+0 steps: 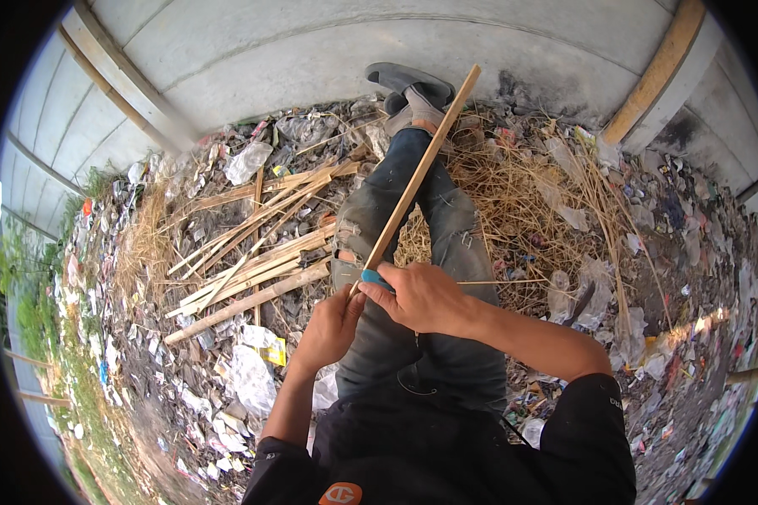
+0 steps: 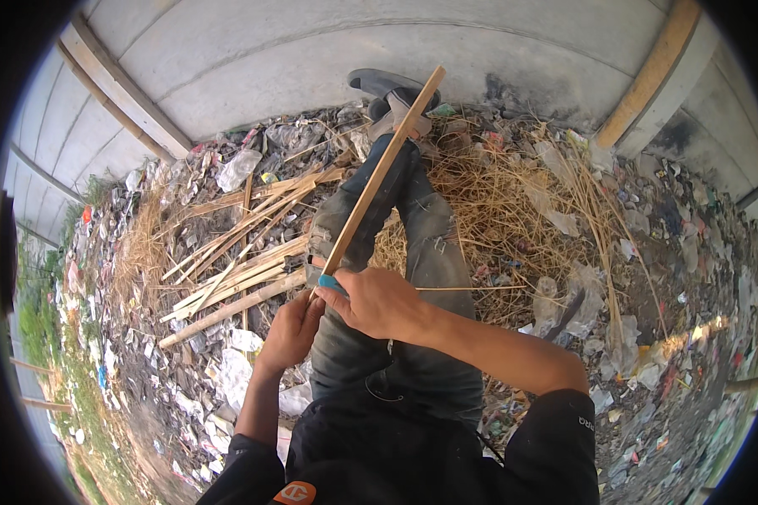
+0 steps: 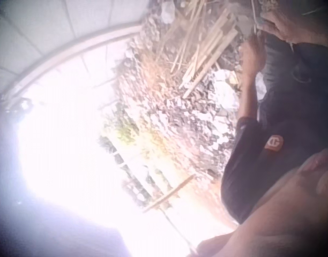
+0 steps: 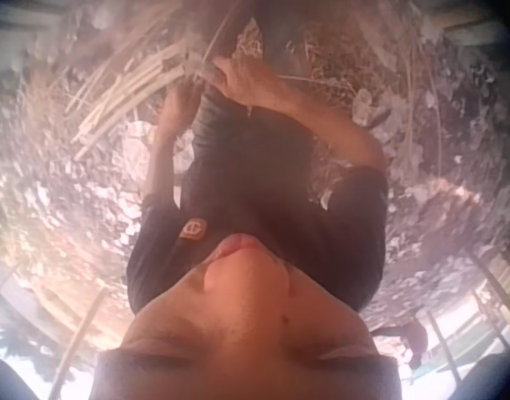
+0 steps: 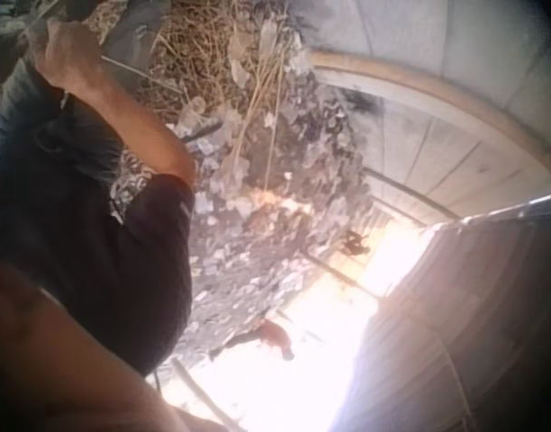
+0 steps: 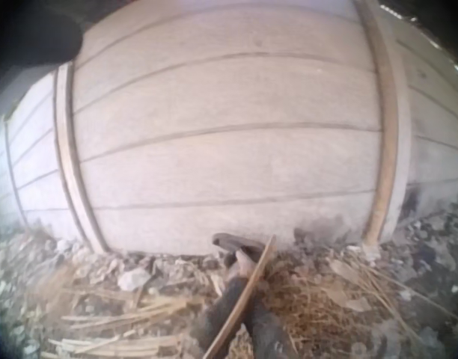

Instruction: The person sits on the ground and uses a small knife to shave thin strips from a long bamboo stick. They hold the stick with their left hand and scrape the blade along its length with their right hand, creating a pile of shavings.

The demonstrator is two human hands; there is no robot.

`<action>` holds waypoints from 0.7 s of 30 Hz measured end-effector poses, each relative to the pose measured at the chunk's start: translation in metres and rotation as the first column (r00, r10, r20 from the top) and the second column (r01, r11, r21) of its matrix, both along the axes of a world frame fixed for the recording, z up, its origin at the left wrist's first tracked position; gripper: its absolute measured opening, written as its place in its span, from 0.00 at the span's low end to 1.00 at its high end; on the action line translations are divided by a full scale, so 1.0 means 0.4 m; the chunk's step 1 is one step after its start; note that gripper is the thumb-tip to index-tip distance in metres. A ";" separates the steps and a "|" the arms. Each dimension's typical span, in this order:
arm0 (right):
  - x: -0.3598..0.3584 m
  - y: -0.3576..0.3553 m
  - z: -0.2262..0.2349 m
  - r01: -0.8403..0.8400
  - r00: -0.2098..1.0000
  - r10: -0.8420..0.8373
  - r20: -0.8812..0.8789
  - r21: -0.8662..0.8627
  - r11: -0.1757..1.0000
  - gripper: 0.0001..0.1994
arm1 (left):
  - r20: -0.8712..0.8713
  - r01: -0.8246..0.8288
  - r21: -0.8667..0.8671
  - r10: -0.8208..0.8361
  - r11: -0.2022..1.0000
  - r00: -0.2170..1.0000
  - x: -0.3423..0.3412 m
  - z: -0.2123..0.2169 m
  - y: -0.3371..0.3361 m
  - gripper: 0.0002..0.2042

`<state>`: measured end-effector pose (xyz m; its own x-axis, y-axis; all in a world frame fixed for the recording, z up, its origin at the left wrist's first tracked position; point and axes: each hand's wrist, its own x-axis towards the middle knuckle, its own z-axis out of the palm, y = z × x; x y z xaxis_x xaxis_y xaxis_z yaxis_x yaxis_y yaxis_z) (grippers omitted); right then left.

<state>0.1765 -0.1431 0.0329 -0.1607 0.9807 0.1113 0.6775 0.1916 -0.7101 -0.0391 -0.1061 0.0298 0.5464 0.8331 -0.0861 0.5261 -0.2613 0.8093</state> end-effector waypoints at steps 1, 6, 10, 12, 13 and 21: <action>0.013 0.013 -0.011 0.024 1.000 -0.023 -0.007 0.097 0.995 0.26 | -0.017 0.000 0.060 0.001 0.998 1.000 0.001 0.008 -0.001 0.15; 0.063 0.055 -0.022 0.116 0.992 -0.121 0.042 0.101 0.988 0.27 | -0.088 -0.014 0.117 0.024 0.993 0.996 0.006 0.010 0.005 0.13; 0.180 0.118 -0.013 0.373 0.927 -0.375 -0.006 0.103 0.922 0.27 | -0.214 0.026 0.183 0.014 0.983 0.977 0.005 0.014 -0.009 0.12; 0.130 0.055 -0.025 0.227 0.973 -0.228 0.013 0.068 0.972 0.28 | -0.182 0.031 0.239 0.014 0.970 0.983 0.013 -0.008 -0.003 0.10; 0.066 0.005 -0.032 0.146 0.988 -0.149 0.049 0.050 0.988 0.28 | -0.171 0.045 0.255 -0.001 0.966 0.985 0.019 -0.019 -0.007 0.09; 0.015 0.050 -0.009 0.027 1.000 -0.026 -0.013 0.078 0.997 0.27 | -0.063 -0.025 0.290 0.045 0.957 0.997 0.019 0.019 0.029 0.08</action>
<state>0.1826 -0.1233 0.0292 -0.1332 0.9727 0.1900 0.6746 0.2295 -0.7016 -0.0317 -0.0947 0.0372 0.5178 0.8463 0.1252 0.5900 -0.4593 0.6641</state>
